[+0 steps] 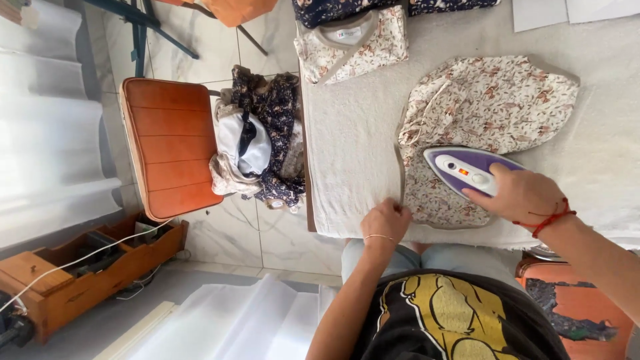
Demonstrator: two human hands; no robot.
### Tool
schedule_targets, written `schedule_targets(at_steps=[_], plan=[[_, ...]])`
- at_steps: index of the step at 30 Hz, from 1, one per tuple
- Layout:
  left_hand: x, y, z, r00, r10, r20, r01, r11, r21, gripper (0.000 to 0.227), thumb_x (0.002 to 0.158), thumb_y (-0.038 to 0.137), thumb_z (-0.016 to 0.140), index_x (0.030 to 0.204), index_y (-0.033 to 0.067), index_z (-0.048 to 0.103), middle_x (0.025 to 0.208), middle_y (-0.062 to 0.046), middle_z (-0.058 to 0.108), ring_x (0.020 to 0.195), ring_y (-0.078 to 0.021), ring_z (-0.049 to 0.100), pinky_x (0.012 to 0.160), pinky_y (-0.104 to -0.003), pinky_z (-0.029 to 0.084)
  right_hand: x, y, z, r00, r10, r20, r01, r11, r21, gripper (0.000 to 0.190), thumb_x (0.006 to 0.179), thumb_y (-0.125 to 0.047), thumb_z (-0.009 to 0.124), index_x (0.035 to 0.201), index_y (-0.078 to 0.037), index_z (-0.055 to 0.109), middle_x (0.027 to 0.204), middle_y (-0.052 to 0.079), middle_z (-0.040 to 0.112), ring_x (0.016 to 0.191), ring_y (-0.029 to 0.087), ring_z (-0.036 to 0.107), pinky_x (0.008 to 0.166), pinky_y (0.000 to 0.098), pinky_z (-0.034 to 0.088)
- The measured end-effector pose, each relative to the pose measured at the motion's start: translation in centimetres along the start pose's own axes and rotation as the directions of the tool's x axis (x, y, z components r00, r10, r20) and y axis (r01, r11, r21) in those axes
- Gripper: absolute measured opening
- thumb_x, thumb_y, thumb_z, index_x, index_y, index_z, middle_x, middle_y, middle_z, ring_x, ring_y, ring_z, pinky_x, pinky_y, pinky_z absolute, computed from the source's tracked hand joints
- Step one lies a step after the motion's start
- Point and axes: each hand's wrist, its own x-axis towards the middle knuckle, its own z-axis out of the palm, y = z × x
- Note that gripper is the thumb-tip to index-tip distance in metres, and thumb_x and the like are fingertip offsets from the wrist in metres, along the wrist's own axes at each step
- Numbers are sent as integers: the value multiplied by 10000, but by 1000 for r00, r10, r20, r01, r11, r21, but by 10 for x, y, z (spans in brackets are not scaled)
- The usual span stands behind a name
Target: Ironing and folding baby onesies on a flat surface.
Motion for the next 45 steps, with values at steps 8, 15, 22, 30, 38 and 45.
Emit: schedule_targets(at_steps=[8, 15, 22, 30, 38, 45], plan=[[1, -44, -28, 998, -38, -49, 19, 939, -342, 196, 759, 311, 498, 759, 123, 552, 616, -11, 542, 568, -162, 490, 515, -323, 366, -27, -18, 31, 869, -394, 299, 439, 893, -100, 485, 742, -682, 407, 798, -202, 447, 530, -41, 553, 431, 120, 539, 383, 271, 444], [14, -58, -46, 956, -185, -227, 98, 933, -347, 247, 790, 402, 427, 793, 183, 540, 693, 63, 590, 653, -143, 539, 558, -311, 378, -29, -17, 28, 896, -409, 174, 425, 903, -68, 510, 723, -661, 444, 791, -155, 459, 531, 24, 582, 433, 202, 565, 395, 357, 435], [15, -62, -37, 947, -126, -295, 28, 949, -314, 214, 783, 410, 465, 751, 215, 547, 604, 91, 555, 578, -132, 528, 501, -313, 377, -26, 30, 53, 824, -491, 281, 549, 815, -185, 470, 702, -685, 479, 775, -221, 459, 545, -51, 571, 437, 163, 553, 380, 340, 447], [15, -60, -36, 936, -126, -330, 33, 961, -275, 218, 802, 385, 448, 726, 191, 514, 574, 87, 521, 518, -124, 487, 440, -305, 338, -27, -2, 43, 896, -403, 184, 420, 906, -60, 473, 697, -648, 493, 739, -180, 438, 490, 1, 552, 443, 208, 550, 395, 342, 415], [13, -55, -38, 942, -133, -308, 29, 948, -318, 196, 795, 360, 466, 700, 192, 498, 548, 95, 477, 492, -90, 432, 441, -278, 328, -18, 24, -13, 981, 122, 149, -120, 993, -20, 523, 678, -648, 463, 832, -154, 540, 612, 19, 634, 522, 186, 604, 443, 285, 470], [12, -48, -42, 942, -158, -296, 68, 954, -292, 188, 785, 357, 469, 709, 194, 520, 567, 78, 508, 533, -118, 476, 463, -306, 344, -21, 6, 48, 864, -438, 248, 470, 878, -86, 475, 743, -646, 470, 834, -179, 481, 564, -62, 569, 384, 74, 500, 339, 217, 425]])
